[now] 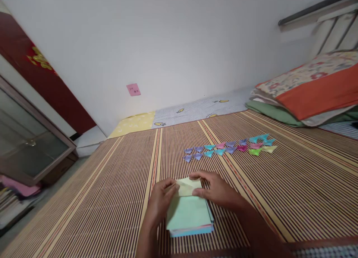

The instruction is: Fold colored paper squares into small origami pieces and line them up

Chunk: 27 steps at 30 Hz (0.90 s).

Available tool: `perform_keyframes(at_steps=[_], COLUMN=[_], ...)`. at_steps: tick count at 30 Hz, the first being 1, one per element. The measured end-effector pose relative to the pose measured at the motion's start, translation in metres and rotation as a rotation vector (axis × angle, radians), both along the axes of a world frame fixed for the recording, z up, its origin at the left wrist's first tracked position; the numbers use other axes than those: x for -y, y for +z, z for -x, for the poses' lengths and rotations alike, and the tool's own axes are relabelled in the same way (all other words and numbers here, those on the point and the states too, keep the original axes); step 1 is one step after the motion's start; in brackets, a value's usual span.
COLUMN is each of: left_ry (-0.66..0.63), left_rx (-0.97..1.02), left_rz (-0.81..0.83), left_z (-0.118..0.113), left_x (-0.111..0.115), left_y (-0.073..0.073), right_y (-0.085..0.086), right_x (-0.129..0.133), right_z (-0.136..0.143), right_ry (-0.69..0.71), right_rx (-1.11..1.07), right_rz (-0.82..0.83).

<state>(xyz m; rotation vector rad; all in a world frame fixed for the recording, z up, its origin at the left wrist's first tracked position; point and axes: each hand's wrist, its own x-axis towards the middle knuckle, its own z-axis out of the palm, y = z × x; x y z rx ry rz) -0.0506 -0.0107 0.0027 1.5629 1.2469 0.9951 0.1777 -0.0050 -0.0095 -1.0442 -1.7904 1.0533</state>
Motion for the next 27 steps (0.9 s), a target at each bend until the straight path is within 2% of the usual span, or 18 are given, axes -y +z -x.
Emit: perform_keyframes(at_steps=[4,8,11,14,15,18,19,20,21,24,27], left_ry=[0.065,0.150,0.186,0.209,0.244,0.577,0.636,0.636,0.567,0.219,0.068], left_rx=[0.139,0.255,0.304,0.317,0.312,0.130,0.086,0.085,0.114,0.249,0.432], left_rz=[-0.006,-0.027,-0.015,-0.007,-0.025,-0.195,-0.222,-0.217,-0.196,0.001,0.152], left_z=[-0.003,-0.008,-0.011,-0.011,-0.010,-0.006,-0.007,-0.008,-0.010,-0.020,-0.031], left_x=[-0.027,-0.044,-0.047,-0.041,-0.037,-0.021,-0.016,-0.012,-0.008,-0.003,-0.004], left_y=[0.011,0.006,-0.002,-0.002,0.001,0.015,0.020,0.024,0.027,0.029,0.027], right_y=[0.010,0.009,0.002,-0.004,-0.005,-0.001,0.002,0.006,0.010,0.020,0.025], right_x=[-0.030,-0.046,-0.049,-0.047,-0.047,-0.043,-0.041,-0.038,-0.036,-0.027,-0.019], right_z=[0.006,0.007,0.009,0.012,0.013,0.014,0.015,0.016,0.017,0.022,0.026], right_ry=[0.025,0.029,-0.015,-0.156,-0.208,-0.328,-0.354,-0.375,-0.389,-0.399,-0.348], right_rx=[-0.146,-0.240,-0.285,-0.355,-0.384,-0.484,-0.530,-0.584,-0.634,-0.689,-0.626], right_rz=[0.068,0.062,0.070,0.071,0.073,0.086,0.089,0.093,0.094,0.070,0.021])
